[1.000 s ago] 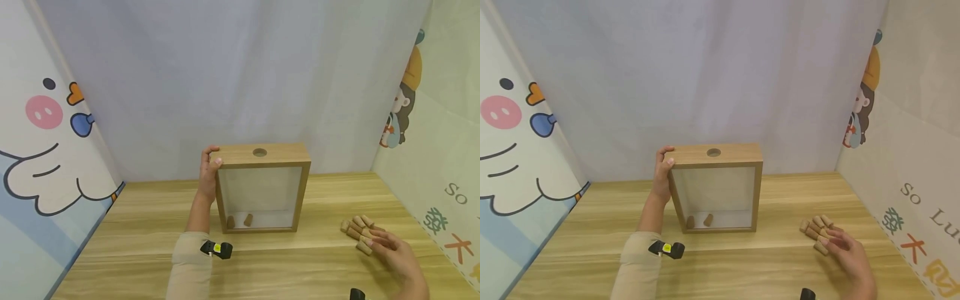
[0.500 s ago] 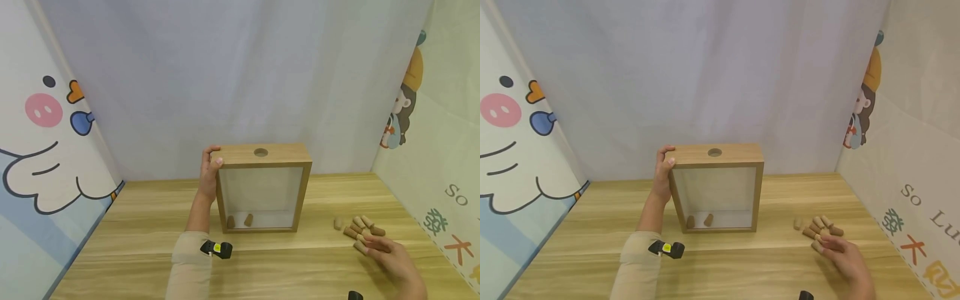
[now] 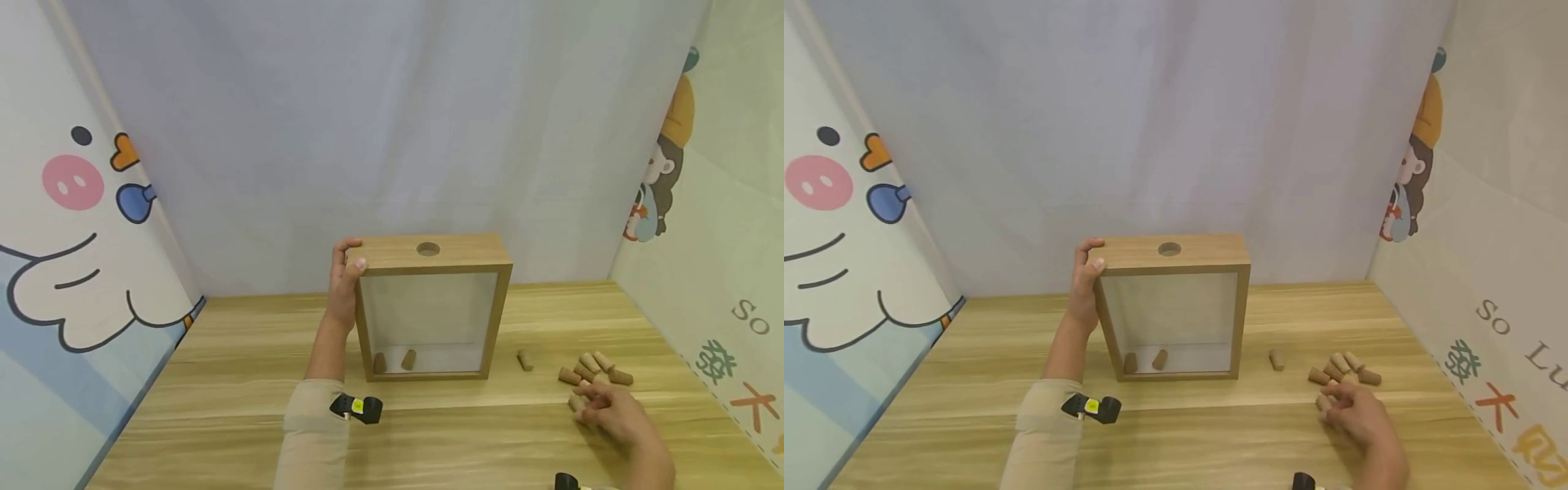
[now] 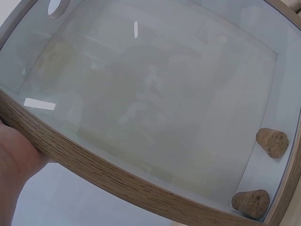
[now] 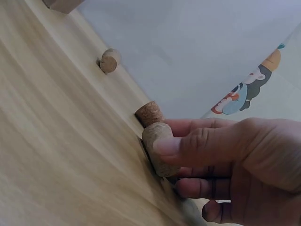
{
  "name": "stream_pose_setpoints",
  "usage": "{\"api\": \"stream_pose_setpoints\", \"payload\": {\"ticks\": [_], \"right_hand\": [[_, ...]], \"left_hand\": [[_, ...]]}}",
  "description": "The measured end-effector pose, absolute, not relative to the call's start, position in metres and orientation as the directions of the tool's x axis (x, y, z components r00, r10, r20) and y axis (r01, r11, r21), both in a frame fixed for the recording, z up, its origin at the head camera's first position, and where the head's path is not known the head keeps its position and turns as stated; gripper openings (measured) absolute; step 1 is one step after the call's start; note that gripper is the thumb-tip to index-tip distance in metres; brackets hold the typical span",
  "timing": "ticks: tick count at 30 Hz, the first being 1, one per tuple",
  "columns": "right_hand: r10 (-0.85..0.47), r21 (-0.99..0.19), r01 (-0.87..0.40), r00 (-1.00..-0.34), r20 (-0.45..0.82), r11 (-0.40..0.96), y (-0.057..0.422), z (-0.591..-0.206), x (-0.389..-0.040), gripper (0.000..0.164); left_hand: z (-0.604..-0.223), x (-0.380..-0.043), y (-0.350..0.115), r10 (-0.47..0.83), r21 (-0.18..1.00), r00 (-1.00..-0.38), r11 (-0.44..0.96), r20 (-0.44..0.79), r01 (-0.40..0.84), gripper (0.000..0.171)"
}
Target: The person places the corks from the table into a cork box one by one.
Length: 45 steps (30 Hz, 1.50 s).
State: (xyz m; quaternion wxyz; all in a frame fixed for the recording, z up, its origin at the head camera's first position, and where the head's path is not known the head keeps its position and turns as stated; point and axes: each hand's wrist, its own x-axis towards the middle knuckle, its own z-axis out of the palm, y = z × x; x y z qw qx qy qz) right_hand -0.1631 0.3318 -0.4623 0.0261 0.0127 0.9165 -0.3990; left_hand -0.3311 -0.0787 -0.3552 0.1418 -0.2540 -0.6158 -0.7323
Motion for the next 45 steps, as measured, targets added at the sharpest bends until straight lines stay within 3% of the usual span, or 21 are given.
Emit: {"api": "stream_pose_setpoints", "payload": {"ticks": [15,22,32,37,45], "right_hand": [[0.049,-0.768,0.069,-0.998,-0.048,0.637,0.325,-0.448,-0.158,0.044],[0.025,-0.797,-0.057,-0.996,0.091,0.601,0.299,-0.443,-0.169,0.039],[0.065,-0.896,-0.113,-0.986,0.156,0.429,0.261,-0.428,-0.186,0.041],[0.044,-0.920,-0.181,-0.977,0.209,0.349,0.242,-0.405,-0.193,0.042],[0.041,-0.897,-0.391,-0.913,0.407,0.204,0.227,-0.355,-0.203,0.029]], "left_hand": [[-0.354,-0.329,-0.077,0.096,0.836,-0.839,-0.199,0.535,0.510,0.044],[-0.354,-0.330,-0.082,0.107,0.837,-0.837,-0.192,0.536,0.512,0.048],[-0.354,-0.331,-0.077,0.093,0.829,-0.839,-0.245,0.536,0.502,0.042],[-0.355,-0.333,-0.076,0.092,0.825,-0.833,-0.233,0.546,0.515,0.043],[-0.353,-0.331,-0.078,0.099,0.821,-0.834,-0.273,0.543,0.502,0.041]]}}
